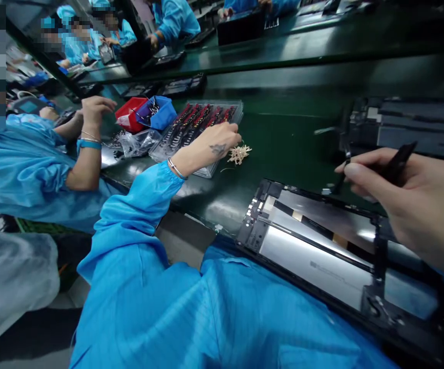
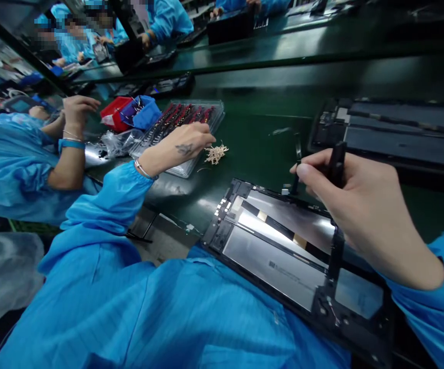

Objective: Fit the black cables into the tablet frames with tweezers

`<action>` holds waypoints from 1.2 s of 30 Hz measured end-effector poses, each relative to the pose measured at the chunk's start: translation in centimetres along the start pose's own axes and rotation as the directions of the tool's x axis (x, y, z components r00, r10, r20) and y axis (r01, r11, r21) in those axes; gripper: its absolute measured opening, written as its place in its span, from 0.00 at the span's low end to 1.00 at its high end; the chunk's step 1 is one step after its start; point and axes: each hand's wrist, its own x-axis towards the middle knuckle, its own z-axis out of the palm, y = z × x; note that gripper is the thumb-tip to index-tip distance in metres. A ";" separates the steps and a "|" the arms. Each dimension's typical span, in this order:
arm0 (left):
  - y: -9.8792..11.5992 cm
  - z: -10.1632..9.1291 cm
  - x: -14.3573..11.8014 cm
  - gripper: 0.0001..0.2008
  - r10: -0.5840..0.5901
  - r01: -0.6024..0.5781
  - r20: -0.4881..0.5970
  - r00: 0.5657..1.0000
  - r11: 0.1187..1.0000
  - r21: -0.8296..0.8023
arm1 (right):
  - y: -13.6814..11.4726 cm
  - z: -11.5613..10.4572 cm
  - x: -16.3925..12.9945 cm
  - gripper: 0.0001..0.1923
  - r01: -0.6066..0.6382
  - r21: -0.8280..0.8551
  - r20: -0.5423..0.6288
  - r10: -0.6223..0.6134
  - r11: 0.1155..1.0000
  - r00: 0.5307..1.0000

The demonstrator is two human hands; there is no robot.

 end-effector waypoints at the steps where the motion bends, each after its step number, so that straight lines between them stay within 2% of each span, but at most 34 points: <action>1: 0.5 0.1 0.4 0.18 -0.002 -0.004 -0.088 0.996 0.998 -0.061 | -0.2 0.1 -0.1 0.14 -0.007 0.029 0.004 0.006 1.000 1.000; 3: 2.6 0.2 1.4 0.17 -0.017 -0.069 -0.267 0.964 0.948 -0.310 | -0.8 0.2 -0.3 0.13 -0.001 0.105 0.025 -0.001 0.994 1.000; 4: 4.0 0.2 2.0 0.17 -0.032 -0.132 -0.315 0.948 0.864 -0.486 | -1.1 0.4 -0.5 0.13 0.004 0.137 0.036 -0.009 0.991 0.999; 5: 5.6 0.2 2.6 0.19 -0.044 -0.190 -0.320 0.946 0.724 -0.663 | -1.5 0.6 -0.6 0.13 0.014 0.164 0.045 -0.022 0.986 0.999; 7: 8.7 0.0 3.7 0.22 -0.023 -0.219 -0.242 0.970 0.348 -0.911 | -2.0 1.0 -0.9 0.12 0.038 0.188 0.050 -0.048 0.981 0.998; 8: 9.9 -0.3 4.2 0.23 0.008 -0.197 -0.199 0.980 0.176 -0.964 | -2.1 1.2 -1.0 0.11 0.048 0.187 0.047 -0.058 0.981 0.997; 9: 10.9 -0.6 4.6 0.23 0.032 -0.176 -0.174 0.984 0.041 -0.984 | -2.0 1.3 -1.0 0.11 0.057 0.185 0.031 -0.063 0.981 0.998; 10: 11.4 -1.0 5.0 0.23 0.035 -0.164 -0.166 0.986 -0.051 -0.985 | -2.0 1.3 -0.9 0.10 0.061 0.183 0.010 -0.063 0.981 0.998; 11: 11.7 -1.4 5.3 0.22 0.028 -0.162 -0.166 0.986 -0.099 -0.982 | -1.9 1.2 -0.8 0.10 0.064 0.186 -0.014 -0.063 0.980 0.998; 12: 11.6 -1.9 5.5 0.22 0.023 -0.163 -0.167 0.986 -0.103 -0.981 | -1.8 1.0 -0.6 0.10 0.069 0.189 -0.041 -0.063 0.979 0.997; 14: 11.0 -2.9 5.7 0.21 0.074 -0.142 -0.143 0.987 -0.010 -0.990 | -1.8 0.4 0.0 0.10 0.093 0.190 -0.102 -0.075 0.977 0.992; 16: 10.2 -3.8 5.7 0.18 0.196 -0.115 -0.084 0.977 0.149 -0.982 | -2.0 -0.2 0.5 0.10 0.131 0.182 -0.121 -0.110 0.975 0.986; 18: 9.6 -4.4 5.9 0.17 0.304 -0.106 -0.015 0.952 0.286 -0.952 | -2.4 -0.7 0.8 0.07 0.169 0.169 -0.091 -0.155 0.971 0.984; 21: 9.4 -4.7 6.2 0.16 0.384 -0.125 0.049 0.922 0.416 -0.901 | -2.9 -0.8 0.6 0.03 0.212 0.156 -0.050 -0.207 0.965 0.977; 23: 9.5 -4.5 6.3 0.16 0.393 -0.189 0.005 0.919 0.453 -0.871 | -3.2 -0.8 0.4 0.03 0.211 0.169 -0.059 -0.204 0.963 0.977; 24: 9.6 -4.4 6.3 0.18 0.367 -0.240 -0.061 0.928 0.466 -0.852 | -3.3 -0.8 0.3 0.04 0.198 0.187 -0.067 -0.189 0.962 0.980; 25: 9.7 -4.2 6.2 0.22 0.312 -0.303 -0.161 0.936 0.489 -0.818 | -3.4 -0.9 0.2 0.04 0.181 0.211 -0.078 -0.168 0.960 0.983; 26: 9.9 -4.1 6.0 0.25 0.238 -0.374 -0.290 0.927 0.532 -0.760 | -3.5 -0.9 0.2 0.04 0.160 0.241 -0.086 -0.143 0.957 0.986; 27: 10.1 -4.0 5.7 0.24 0.171 -0.442 -0.433 0.885 0.599 -0.667 | -3.6 -0.9 0.2 0.05 0.141 0.273 -0.091 -0.120 0.952 0.989; 29: 10.7 -3.8 5.2 0.15 0.131 -0.513 -0.685 0.716 0.764 -0.390 | -3.8 -1.0 0.2 0.07 0.116 0.323 -0.091 -0.091 0.939 0.992; 30: 11.0 -3.9 5.0 0.10 0.171 -0.508 -0.755 0.633 0.828 -0.239 | -3.8 -1.0 0.1 0.07 0.115 0.335 -0.093 -0.088 0.935 0.992; 31: 11.2 -3.9 4.8 0.07 0.224 -0.486 -0.788 0.574 0.867 -0.108 | -3.9 -1.0 0.1 0.07 0.122 0.337 -0.101 -0.093 0.934 0.991; 32: 11.5 -4.0 4.7 0.06 0.267 -0.457 -0.796 0.543 0.890 -0.013 | -3.9 -1.0 0.0 0.07 0.136 0.327 -0.116 -0.104 0.935 0.988; 33: 11.7 -4.0 4.7 0.06 0.291 -0.426 -0.796 0.531 0.903 0.045 | -3.9 -1.0 -0.1 0.07 0.156 0.310 -0.136 -0.119 0.938 0.984; 36: 12.0 -4.2 4.7 0.06 0.296 -0.367 -0.793 0.533 0.925 0.098 | -4.1 -1.0 -0.4 0.07 0.213 0.243 -0.170 -0.174 0.946 0.970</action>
